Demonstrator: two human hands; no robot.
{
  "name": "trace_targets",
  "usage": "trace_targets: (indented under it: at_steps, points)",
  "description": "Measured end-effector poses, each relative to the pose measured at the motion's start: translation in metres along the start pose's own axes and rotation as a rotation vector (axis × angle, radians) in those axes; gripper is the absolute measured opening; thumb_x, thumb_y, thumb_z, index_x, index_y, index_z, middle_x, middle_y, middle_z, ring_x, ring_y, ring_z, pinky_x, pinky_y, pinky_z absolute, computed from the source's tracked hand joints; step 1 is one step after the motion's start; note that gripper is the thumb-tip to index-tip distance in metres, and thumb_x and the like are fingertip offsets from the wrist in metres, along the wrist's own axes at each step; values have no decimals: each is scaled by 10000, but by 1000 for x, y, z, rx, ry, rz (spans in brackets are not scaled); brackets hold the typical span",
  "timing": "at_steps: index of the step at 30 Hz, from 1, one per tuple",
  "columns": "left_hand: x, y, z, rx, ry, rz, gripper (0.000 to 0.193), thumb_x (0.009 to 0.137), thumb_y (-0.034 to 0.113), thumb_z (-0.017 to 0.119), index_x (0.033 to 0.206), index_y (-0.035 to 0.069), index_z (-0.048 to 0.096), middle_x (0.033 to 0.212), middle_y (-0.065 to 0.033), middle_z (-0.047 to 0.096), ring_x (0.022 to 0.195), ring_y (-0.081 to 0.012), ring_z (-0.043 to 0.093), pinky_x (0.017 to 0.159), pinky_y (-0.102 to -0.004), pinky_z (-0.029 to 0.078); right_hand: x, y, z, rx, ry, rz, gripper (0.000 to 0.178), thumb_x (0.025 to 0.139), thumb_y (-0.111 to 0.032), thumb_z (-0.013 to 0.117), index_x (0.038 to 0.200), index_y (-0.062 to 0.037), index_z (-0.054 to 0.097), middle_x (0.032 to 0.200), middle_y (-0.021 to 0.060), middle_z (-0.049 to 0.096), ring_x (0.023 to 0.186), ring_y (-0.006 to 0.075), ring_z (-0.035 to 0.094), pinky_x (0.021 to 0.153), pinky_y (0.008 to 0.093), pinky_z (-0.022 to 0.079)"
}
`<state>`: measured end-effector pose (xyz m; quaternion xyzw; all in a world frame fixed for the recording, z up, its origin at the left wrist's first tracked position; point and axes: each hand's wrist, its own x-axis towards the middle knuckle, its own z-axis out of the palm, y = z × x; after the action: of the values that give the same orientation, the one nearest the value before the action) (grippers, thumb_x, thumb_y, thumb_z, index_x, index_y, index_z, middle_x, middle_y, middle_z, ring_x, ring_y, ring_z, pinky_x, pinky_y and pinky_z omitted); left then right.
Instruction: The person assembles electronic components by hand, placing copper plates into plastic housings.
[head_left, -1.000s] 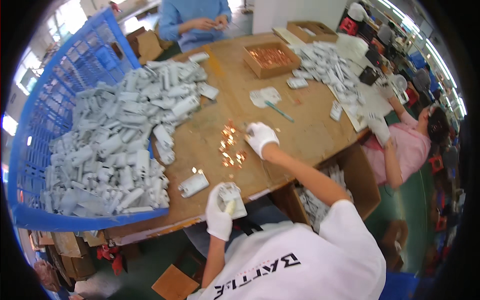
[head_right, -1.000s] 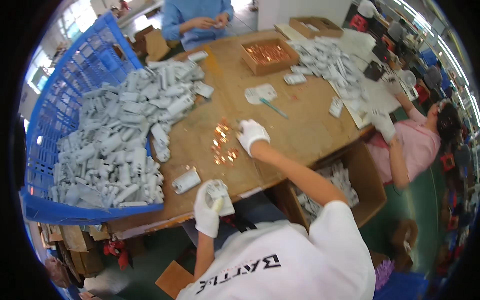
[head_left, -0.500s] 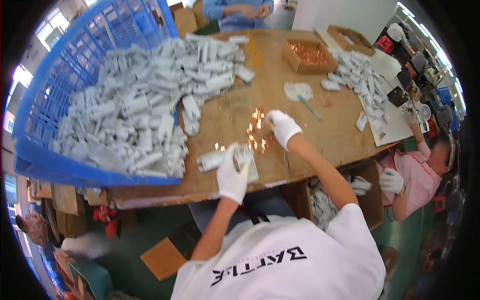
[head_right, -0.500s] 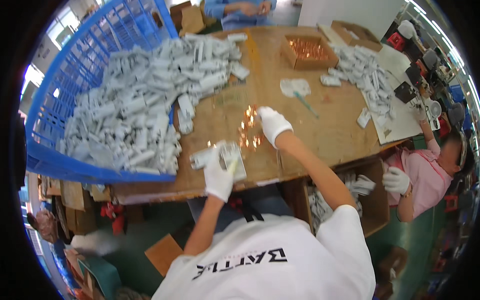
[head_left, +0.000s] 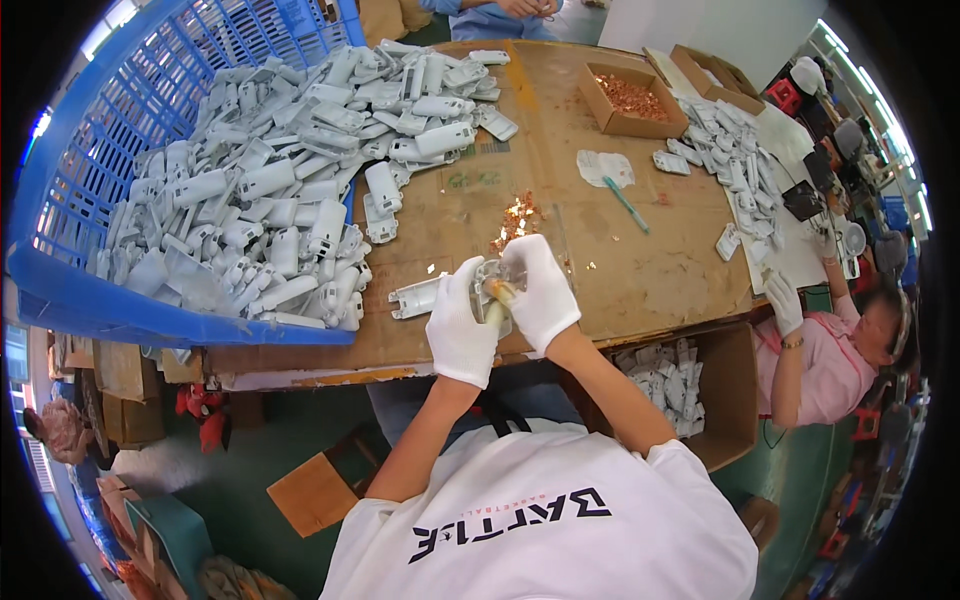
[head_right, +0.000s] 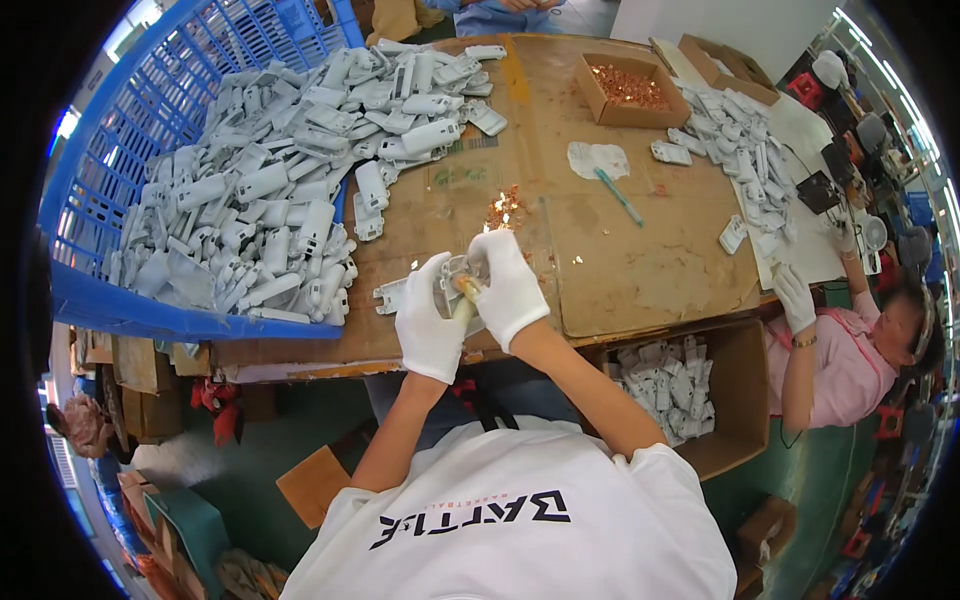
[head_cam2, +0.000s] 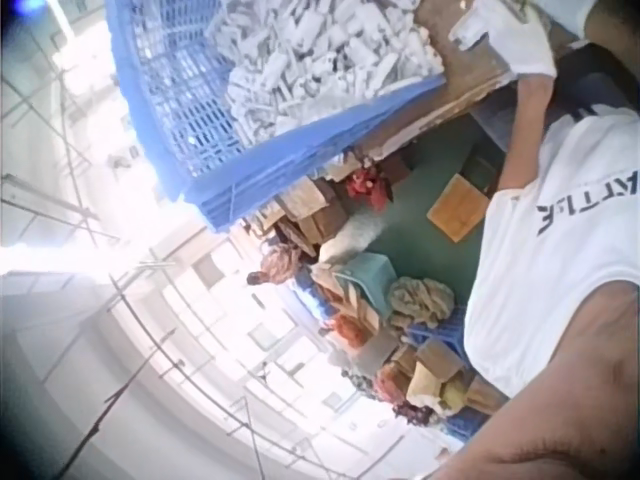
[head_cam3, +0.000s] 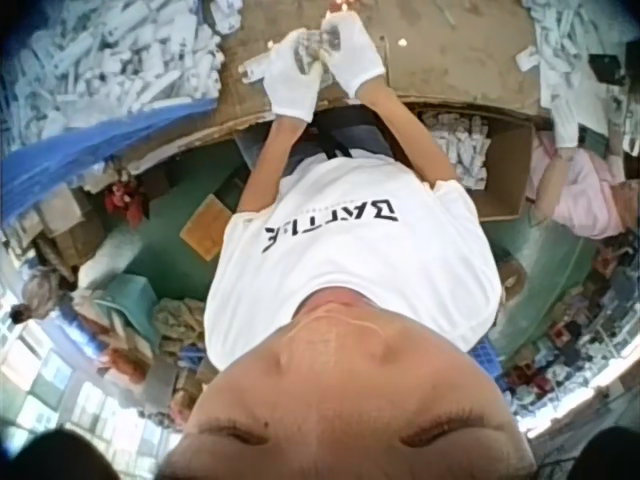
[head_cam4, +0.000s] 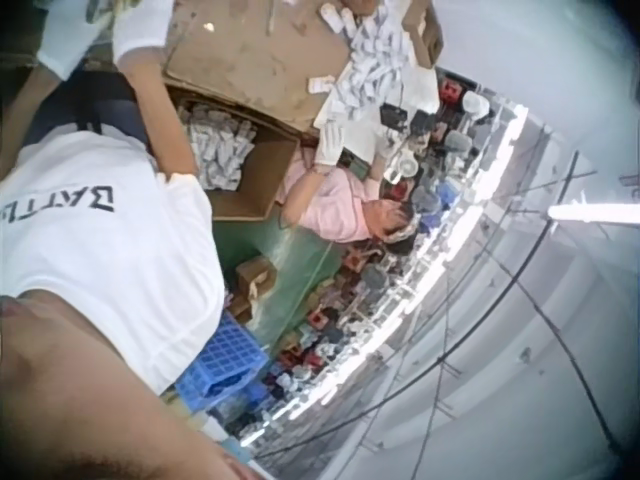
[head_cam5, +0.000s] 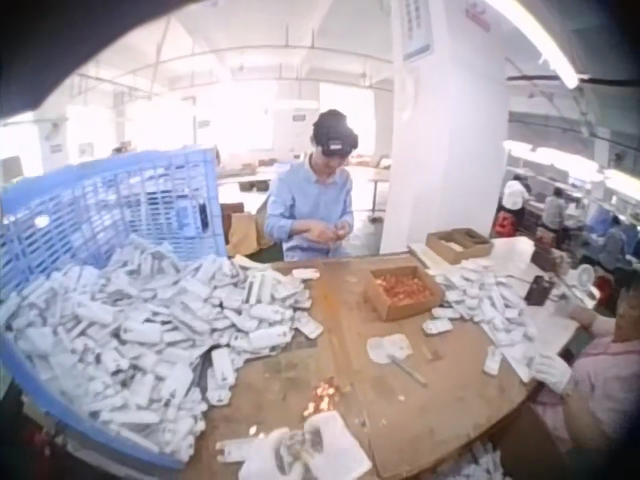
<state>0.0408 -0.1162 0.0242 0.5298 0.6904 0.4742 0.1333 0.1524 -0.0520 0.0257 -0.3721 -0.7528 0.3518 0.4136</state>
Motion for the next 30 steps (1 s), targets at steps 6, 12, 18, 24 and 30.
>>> trace_targets:
  at_steps: [6, 12, 18, 24, 30]
  points:
    - [-51, 1, -19, -41, -284, -105, 528, 692, 78, 782, 1179, 77, 577, 1025, -122, 622, 945, -311, 630, 813, -369, 513, -60, -11, -17, -1, -369, 534, 262, 891, -224, 639, 1059, -24, 613, 946, 203, 667, 875, 357, 641, 759, 384, 502]
    - [-92, -1, -25, 12, -457, -122, 539, 735, 141, 754, 1228, 143, 537, 993, -85, 591, 859, -301, 629, 707, -373, 530, -101, -12, -18, 123, -426, 695, 221, 900, -170, 600, 1059, -18, 626, 926, 168, 673, 862, 270, 656, 776, 341, 509]
    - [-112, 6, -32, -62, -505, -243, 408, 745, 129, 723, 1115, 143, 551, 985, -81, 589, 866, -307, 626, 709, -386, 520, -141, -20, -16, 393, -299, 826, 198, 885, -112, 659, 1052, -9, 633, 906, 61, 664, 848, 107, 607, 750, 268, 500]
    - [-117, 10, -40, -28, -586, -159, 439, 728, 131, 782, 1110, 94, 569, 986, -110, 623, 867, -297, 648, 738, -339, 525, -148, -30, -21, 273, -312, 833, 213, 882, -129, 672, 1059, -17, 636, 909, 94, 672, 807, 139, 625, 734, 277, 505]
    - [-106, 19, -52, -84, -635, -179, 352, 779, 28, 691, 1115, 65, 593, 987, -142, 638, 887, -321, 653, 764, -354, 528, -141, -41, -29, 12, -378, 570, 167, 845, -89, 672, 998, -40, 627, 863, 146, 643, 773, 292, 642, 694, 333, 509]
